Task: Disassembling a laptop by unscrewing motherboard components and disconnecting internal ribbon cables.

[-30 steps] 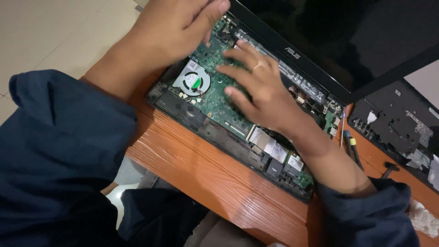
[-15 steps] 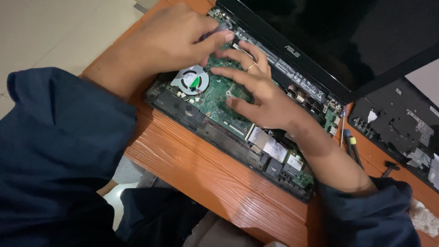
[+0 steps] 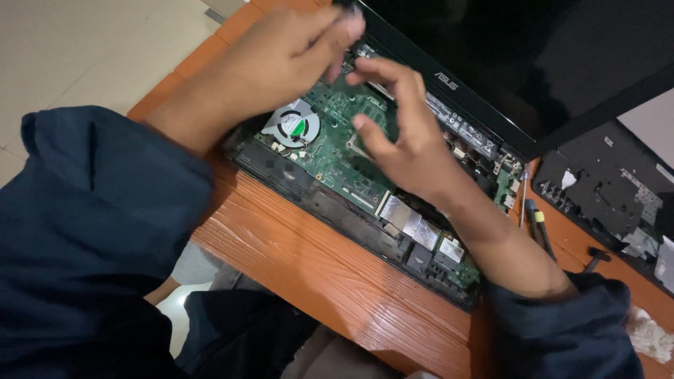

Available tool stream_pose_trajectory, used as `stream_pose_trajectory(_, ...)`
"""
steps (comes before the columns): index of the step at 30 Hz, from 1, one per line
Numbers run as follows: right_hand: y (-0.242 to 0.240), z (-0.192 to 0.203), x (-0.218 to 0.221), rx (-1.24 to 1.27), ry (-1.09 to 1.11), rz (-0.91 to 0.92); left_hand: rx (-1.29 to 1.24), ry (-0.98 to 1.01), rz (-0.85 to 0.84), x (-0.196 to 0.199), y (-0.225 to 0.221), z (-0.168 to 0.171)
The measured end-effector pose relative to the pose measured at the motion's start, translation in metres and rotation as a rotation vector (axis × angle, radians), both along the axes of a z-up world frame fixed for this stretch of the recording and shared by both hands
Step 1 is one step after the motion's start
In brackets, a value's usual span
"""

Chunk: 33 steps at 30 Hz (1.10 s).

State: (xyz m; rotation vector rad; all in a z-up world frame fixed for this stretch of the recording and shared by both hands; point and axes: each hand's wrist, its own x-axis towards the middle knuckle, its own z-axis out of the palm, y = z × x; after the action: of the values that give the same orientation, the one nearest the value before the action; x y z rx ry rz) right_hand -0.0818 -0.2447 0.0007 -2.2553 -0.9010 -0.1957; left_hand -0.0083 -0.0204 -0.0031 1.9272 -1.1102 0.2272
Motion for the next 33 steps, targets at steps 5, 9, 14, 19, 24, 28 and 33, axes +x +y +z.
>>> stream_pose_trajectory(5, 0.001, 0.026, -0.007, -0.029, -0.02, -0.024, -0.231, -0.169, -0.153, 0.0, -0.001, 0.007)
stream_pose_trajectory(9, 0.008, 0.037, -0.011, -0.051, -0.012, -0.022, -0.344, -0.025, -0.384, -0.01, -0.005, 0.022)
stream_pose_trajectory(14, 0.029, 0.038, -0.007, -0.014, 0.055, 0.04, -0.368, 0.043, -0.53, -0.007, -0.005, 0.02)
stream_pose_trajectory(19, 0.049, 0.02, 0.0, 0.09, 0.066, -0.034, -0.264, 0.02, -0.45, -0.002, 0.002, 0.019)
stream_pose_trajectory(24, 0.06, 0.016, -0.006, 0.074, 0.075, 0.019, -0.178, -0.001, -0.378, 0.009, 0.02, 0.021)
stream_pose_trajectory(28, 0.061, 0.013, -0.007, 0.045, -0.006, 0.083, -0.203, 0.054, -0.545, 0.018, 0.026, 0.022)
stream_pose_trajectory(33, 0.059, 0.006, -0.009, 0.006, -0.109, 0.116, -0.144, 0.047, -0.572, 0.015, 0.027, 0.026)
